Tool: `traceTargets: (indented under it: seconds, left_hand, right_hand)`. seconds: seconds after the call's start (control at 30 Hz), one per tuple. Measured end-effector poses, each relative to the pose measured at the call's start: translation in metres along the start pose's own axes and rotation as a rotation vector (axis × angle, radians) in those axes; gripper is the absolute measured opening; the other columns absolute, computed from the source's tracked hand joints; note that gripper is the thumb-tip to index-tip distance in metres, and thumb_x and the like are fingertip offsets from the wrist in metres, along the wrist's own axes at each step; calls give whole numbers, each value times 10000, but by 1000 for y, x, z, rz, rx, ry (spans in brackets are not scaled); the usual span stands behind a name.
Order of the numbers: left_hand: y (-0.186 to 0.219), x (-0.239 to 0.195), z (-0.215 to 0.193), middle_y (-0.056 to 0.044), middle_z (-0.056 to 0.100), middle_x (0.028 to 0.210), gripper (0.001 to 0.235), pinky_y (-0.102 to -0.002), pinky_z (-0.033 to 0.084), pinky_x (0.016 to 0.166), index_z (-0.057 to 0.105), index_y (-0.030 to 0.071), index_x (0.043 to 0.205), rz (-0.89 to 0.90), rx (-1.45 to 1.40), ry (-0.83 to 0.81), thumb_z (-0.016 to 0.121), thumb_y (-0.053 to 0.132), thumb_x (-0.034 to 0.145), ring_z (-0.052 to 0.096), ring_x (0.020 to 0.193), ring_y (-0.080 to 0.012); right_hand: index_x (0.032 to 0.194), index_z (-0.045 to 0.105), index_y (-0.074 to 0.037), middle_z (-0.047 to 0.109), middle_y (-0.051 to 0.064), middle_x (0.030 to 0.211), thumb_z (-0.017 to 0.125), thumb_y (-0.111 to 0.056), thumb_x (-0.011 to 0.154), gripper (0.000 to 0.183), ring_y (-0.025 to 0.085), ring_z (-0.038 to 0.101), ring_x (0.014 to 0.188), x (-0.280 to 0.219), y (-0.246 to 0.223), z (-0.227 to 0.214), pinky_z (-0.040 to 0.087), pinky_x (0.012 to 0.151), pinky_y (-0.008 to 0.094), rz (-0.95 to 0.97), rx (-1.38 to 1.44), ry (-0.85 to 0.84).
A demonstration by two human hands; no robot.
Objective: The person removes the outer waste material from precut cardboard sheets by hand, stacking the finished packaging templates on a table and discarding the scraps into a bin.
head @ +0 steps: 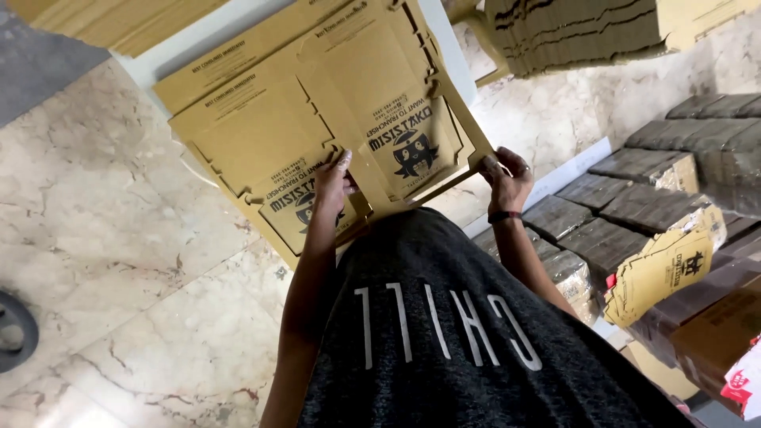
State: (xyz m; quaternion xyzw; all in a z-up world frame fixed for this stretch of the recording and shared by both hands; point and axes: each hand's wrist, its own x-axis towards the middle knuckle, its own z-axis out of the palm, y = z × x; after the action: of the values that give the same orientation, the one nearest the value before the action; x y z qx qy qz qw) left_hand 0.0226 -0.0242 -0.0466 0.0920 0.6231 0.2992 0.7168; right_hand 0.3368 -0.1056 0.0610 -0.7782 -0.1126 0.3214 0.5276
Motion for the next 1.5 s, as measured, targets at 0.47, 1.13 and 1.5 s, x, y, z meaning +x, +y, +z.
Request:
traceTargets:
  seconds: [0.47,1.13,1.5]
  left_hand:
    - [24,-34,15,-209,507,1000,798,-484,675,626,503,-189,1320,8,20,0,799,422,901,681,816,-337]
    - [-14,15,35,-240,758,991,374,-506,660,643,609,37,1016,-128,-312,-149,634,409,981,759,756,-351]
    - [5,-23,78,-331,559,1408,796,-605,443,1107,553,-34,1410,175,80,357,550,636,981,526,1321,-488]
  right_hand:
    - [1131,673,72,691,266,1105,810,108,872,296,327,703,1023,-69,-46,-8,649,865,469,-487,-28,-364]
    - [1329,627,1,621,279,1268,819,-419,1006,564,486,621,1176,65,31,3,538,981,602,-365,-618,-299]
    - [546,596,-95,631,76,479,658,-503,1034,639,265,692,504,32,-11,191,561,662,386,-360,-1035,-1089]
